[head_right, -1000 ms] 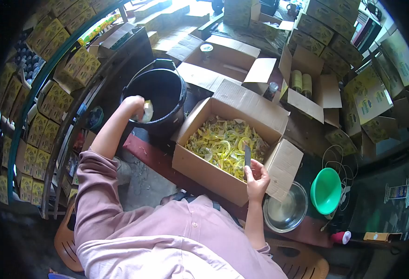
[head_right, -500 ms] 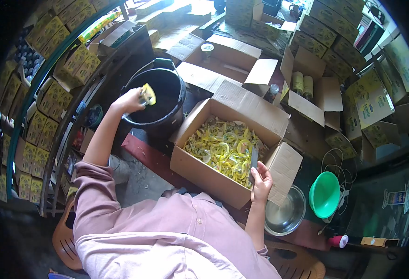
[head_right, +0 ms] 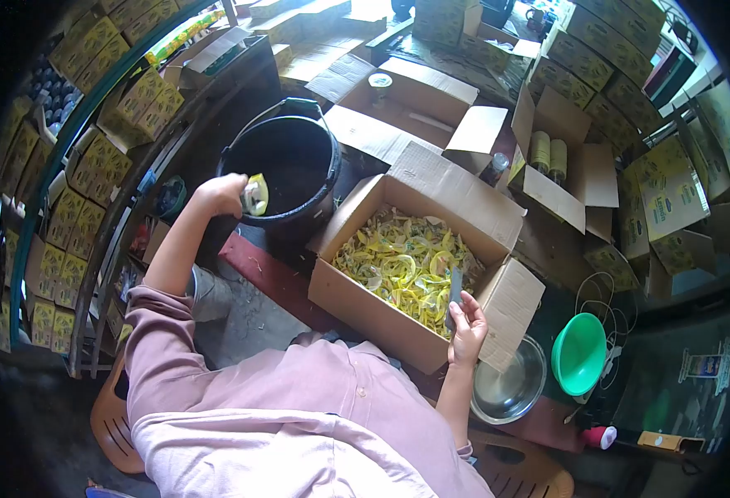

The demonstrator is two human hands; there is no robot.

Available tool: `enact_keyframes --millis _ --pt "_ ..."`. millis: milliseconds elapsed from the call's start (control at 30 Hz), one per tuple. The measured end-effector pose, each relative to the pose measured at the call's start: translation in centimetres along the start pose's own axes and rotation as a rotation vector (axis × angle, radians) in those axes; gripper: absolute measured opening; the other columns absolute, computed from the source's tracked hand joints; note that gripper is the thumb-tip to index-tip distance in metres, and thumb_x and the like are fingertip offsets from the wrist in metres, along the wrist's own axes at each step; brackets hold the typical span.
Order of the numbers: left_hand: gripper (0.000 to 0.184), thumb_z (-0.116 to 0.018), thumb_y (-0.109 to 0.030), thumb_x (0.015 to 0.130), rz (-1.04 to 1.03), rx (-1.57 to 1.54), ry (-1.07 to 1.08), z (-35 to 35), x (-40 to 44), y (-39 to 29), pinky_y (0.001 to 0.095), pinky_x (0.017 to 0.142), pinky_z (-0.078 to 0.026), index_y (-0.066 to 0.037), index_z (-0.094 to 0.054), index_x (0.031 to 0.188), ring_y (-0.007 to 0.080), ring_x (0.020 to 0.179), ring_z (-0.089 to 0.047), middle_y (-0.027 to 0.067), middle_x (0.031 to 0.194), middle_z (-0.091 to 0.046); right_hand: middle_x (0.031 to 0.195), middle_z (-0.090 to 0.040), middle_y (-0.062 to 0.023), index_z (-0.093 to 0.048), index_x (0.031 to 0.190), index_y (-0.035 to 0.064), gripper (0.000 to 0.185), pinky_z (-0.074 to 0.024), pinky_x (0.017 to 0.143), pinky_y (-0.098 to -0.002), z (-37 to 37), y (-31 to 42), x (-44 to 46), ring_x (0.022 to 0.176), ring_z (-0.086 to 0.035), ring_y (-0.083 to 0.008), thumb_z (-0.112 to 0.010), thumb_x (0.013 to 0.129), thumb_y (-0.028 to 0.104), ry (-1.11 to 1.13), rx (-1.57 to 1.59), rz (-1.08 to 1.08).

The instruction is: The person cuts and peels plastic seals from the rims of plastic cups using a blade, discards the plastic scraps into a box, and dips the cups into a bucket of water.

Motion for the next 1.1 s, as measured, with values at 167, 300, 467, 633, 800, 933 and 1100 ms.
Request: enact_keyframes --millis 167,300,467,633,800,933,1100 --pt "0.06 -0.069 -0.014 0.054 0.023 0.073 0.301 -0.7 -0.8 -0.2 0.0364 0.082 -0.046 0.002 -0.046 0.107 0.0316 0.1 -0.053 0.0198 0.104 -0.053 0.084 -0.059 -0.0013 -0.057 0.104 0.0007 0.03 -0.0458 0.067 -0.019 -0.2 0.2 -0.3 0.074 -0.055 -0.007 -0.061 0.075 -0.005 -0.011 0.044 -0.053" --pt "0.064 -0.073 -0.016 0.052 0.026 0.118 0.02 0.4 -1.7 -0.3 0.0355 0.081 -0.047 0.001 -0.046 0.108 0.0301 0.097 -0.056 0.0168 0.103 -0.057 0.085 -0.059 -0.0015 -0.057 0.104 0.0012 0.028 -0.0466 0.061 -0.0186 -0.4 0.1 -0.2 0.071 -0.056 -0.0068 -0.06 0.076 -0.003 -0.016 0.052 -0.048" --pt "0.061 -0.071 -0.019 0.055 -0.026 -0.074 0.043 0.4 -0.9 -0.2 0.0342 0.082 -0.045 0.002 -0.046 0.106 0.0308 0.097 -0.055 0.0209 0.103 -0.056 0.086 -0.06 -0.0025 -0.056 0.104 0.0022 0.027 -0.0476 0.059 -0.0195 -0.9 0.1 -0.2 0.07 -0.057 -0.0078 -0.06 0.077 -0.001 0.007 0.055 -0.094" --pt "0.073 -0.072 -0.011 0.062 -0.344 -0.65 -0.483 1.2 -2.8 -1.1 0.0307 0.089 -0.041 0.002 -0.037 0.124 0.0221 0.105 -0.048 0.0139 0.11 -0.048 0.086 -0.06 -0.0025 -0.056 0.105 0.0035 0.029 -0.0478 0.06 -0.021 -2.3 0.0 0.4 0.069 -0.057 -0.0087 -0.059 0.077 -0.001 -0.007 0.141 -0.247" --pt "0.069 -0.068 -0.007 0.067 -0.537 -1.237 -0.328 -0.1 -6.6 -4.1 0.0269 0.083 -0.042 -0.002 -0.034 0.126 0.0131 0.105 -0.047 0.0048 0.112 -0.049 0.088 -0.062 -0.0042 -0.055 0.11 0.0028 0.033 -0.0477 0.066 -0.0228 -6.3 1.2 2.5 0.075 -0.059 -0.01 -0.059 0.077 -0.001 0.188 0.091 -0.149" --pt "0.068 -0.059 0.0 0.066 -0.64 -1.6 -0.368 -2.6 -7.9 -7.2 0.0224 0.081 -0.041 -0.002 -0.032 0.128 0.0087 0.097 -0.049 0.0039 0.109 -0.051 0.088 -0.062 -0.0042 -0.06 0.101 -0.0015 0.026 -0.0452 0.066 -0.0212 -13.9 5.5 1.9 0.075 -0.057 -0.0081 -0.06 0.075 -0.005 0.378 -0.303 0.163" --pt "0.065 -0.058 -0.001 0.063 -0.652 -1.504 -0.641 -2.5 -9.4 -10.9 0.0251 0.088 -0.039 0.003 -0.034 0.124 0.0105 0.099 -0.05 0.0067 0.106 -0.053 0.087 -0.06 -0.0084 -0.064 0.087 0.0065 0.025 -0.0498 0.069 -0.0285 -21.7 11.8 -1.1 0.082 -0.061 -0.0202 -0.061 0.067 -0.008 0.552 -0.626 1.069"
Point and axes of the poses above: each hand's wrist, its own x-axis towards the middle knuckle, its own z-axis out of the back of the hand, y = z × x, the point moved 5 cm from there along x, towards the middle knuckle
